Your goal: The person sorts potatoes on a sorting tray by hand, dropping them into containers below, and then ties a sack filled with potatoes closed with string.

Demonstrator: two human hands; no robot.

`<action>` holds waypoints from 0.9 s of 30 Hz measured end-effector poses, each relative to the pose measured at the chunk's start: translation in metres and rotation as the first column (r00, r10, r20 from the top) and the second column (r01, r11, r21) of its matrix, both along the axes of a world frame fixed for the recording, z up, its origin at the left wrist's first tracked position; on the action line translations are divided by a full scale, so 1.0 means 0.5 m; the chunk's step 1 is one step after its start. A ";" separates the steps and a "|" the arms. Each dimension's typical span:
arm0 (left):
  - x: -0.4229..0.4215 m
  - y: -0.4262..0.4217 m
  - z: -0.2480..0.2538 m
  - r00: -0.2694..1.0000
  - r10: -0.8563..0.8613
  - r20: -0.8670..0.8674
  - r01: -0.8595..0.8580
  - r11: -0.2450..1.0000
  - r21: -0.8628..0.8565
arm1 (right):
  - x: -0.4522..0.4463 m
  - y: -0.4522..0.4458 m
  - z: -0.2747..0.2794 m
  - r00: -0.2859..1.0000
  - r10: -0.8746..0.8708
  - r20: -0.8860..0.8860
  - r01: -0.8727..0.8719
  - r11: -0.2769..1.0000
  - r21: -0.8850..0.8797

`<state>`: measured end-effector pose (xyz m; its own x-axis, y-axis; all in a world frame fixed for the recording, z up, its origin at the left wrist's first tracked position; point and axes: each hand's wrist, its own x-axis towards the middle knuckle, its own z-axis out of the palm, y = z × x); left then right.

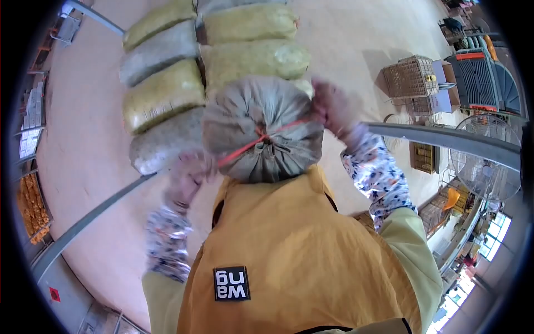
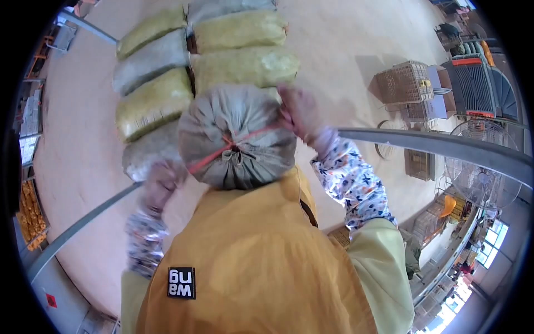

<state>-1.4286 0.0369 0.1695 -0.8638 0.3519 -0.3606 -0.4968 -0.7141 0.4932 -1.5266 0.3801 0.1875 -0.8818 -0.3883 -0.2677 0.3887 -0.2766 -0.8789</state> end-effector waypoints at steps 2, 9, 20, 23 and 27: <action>0.003 0.012 0.024 0.988 -0.114 -0.108 0.086 0.967 -0.241 | 0.024 -0.022 -0.070 0.948 -0.270 -0.167 0.318 0.803 0.504; -0.083 0.102 0.237 0.645 -0.444 -0.621 -0.206 0.682 -0.702 | 0.042 -0.133 0.242 0.555 0.813 -0.179 -0.017 0.226 0.974; -0.092 0.211 0.072 0.734 -0.504 -0.455 -0.126 0.558 -0.820 | 0.018 -0.099 0.145 0.983 -0.028 -0.182 0.099 0.915 0.390; -0.082 0.180 0.009 0.725 -0.615 -0.311 -0.114 0.338 -0.934 | 0.069 0.032 -0.144 0.744 0.366 -0.558 0.324 0.533 0.782; -0.107 0.202 0.073 0.604 -0.797 -0.025 -0.111 -0.053 -0.992 | 0.067 -0.109 0.204 0.937 0.199 -0.288 -0.063 0.904 0.422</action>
